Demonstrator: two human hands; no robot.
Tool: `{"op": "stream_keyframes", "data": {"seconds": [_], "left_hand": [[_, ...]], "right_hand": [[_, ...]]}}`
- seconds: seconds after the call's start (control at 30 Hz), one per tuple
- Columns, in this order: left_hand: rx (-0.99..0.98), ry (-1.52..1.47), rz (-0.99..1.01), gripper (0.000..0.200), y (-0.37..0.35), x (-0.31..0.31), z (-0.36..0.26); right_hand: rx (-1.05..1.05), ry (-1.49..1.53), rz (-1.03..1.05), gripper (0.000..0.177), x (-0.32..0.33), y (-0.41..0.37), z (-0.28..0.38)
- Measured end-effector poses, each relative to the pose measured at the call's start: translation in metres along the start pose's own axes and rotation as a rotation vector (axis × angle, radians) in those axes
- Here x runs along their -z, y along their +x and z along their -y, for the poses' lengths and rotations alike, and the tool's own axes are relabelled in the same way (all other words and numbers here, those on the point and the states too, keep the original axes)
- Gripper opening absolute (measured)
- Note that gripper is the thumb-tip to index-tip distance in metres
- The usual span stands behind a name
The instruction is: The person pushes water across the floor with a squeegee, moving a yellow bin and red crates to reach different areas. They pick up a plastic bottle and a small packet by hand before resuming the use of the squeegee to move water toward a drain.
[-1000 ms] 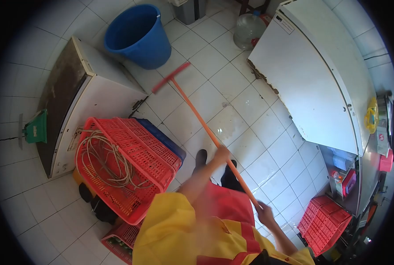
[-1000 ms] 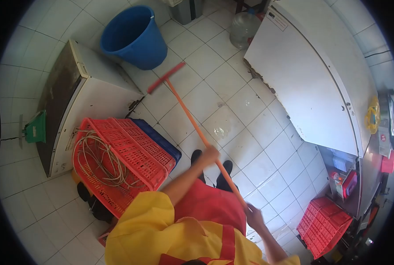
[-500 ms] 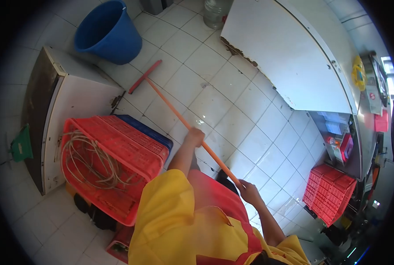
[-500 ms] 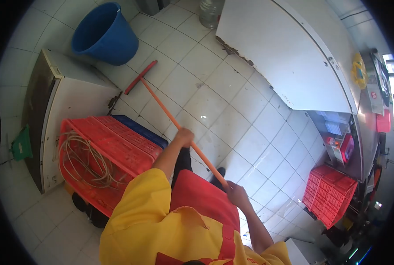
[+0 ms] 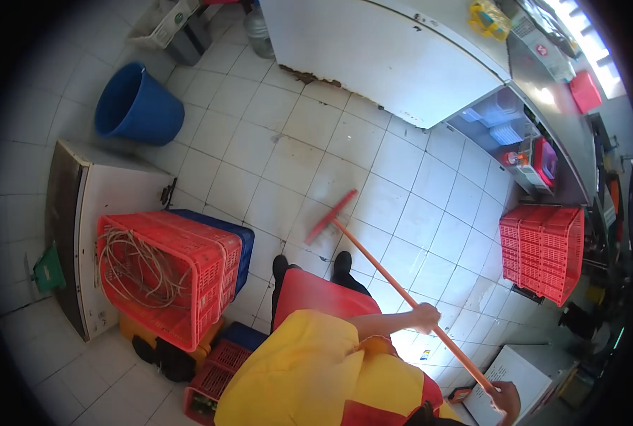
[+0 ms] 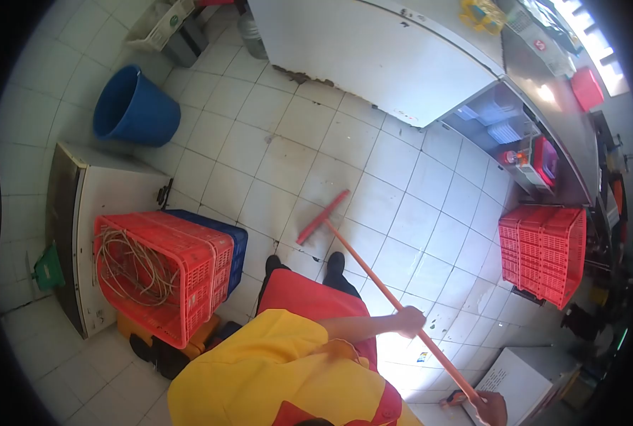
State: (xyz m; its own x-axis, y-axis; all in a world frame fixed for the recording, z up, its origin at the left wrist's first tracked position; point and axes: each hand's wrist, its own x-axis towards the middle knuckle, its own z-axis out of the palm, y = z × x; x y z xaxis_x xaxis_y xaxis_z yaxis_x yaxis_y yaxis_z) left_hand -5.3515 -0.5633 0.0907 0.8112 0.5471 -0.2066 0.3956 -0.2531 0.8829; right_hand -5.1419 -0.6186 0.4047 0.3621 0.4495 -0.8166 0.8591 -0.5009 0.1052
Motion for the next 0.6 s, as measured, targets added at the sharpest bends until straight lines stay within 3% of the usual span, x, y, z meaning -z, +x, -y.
{"op": "stream_keyframes", "data": {"seconds": [0.07,0.13,0.17,0.23,0.3,0.37,0.4,0.43,0.53,0.6], "left_hand": [[-0.022,0.023,0.069,0.013,0.012,0.007,-0.028],[-0.045,0.070,0.061,0.014,0.013,0.012,-0.032],[-0.044,0.081,0.058,0.014,0.008,0.023,-0.024],[-0.010,0.078,0.001,0.014,-0.010,0.052,0.008],[0.060,0.137,0.002,0.011,-0.035,0.084,0.083],[0.151,0.272,-0.034,0.010,-0.091,0.151,0.154],[0.249,0.310,-0.039,0.010,-0.114,0.174,0.202],[0.345,0.408,0.160,0.013,-0.140,0.222,0.230],[0.502,0.596,0.076,0.017,-0.207,0.324,0.339],[0.611,0.674,-0.015,0.016,-0.241,0.374,0.425]], "right_hand": [[-0.054,0.112,-0.005,0.021,0.018,-0.028,-0.006],[-0.014,-0.137,0.143,0.044,0.026,-0.020,-0.042],[-0.006,-0.133,0.137,0.044,0.024,-0.018,-0.018],[-0.020,0.175,0.081,0.024,0.019,-0.006,0.043],[0.288,-0.079,-0.070,0.031,-0.012,0.040,0.086],[0.574,-0.021,-0.148,0.029,-0.052,0.073,0.169],[0.493,-0.105,-0.112,0.029,-0.068,0.082,0.216],[0.409,-0.184,-0.072,0.029,-0.084,0.086,0.264],[0.633,-0.178,-0.214,0.030,-0.117,0.106,0.410],[0.668,-0.103,-0.180,0.030,-0.136,0.135,0.501]]}}
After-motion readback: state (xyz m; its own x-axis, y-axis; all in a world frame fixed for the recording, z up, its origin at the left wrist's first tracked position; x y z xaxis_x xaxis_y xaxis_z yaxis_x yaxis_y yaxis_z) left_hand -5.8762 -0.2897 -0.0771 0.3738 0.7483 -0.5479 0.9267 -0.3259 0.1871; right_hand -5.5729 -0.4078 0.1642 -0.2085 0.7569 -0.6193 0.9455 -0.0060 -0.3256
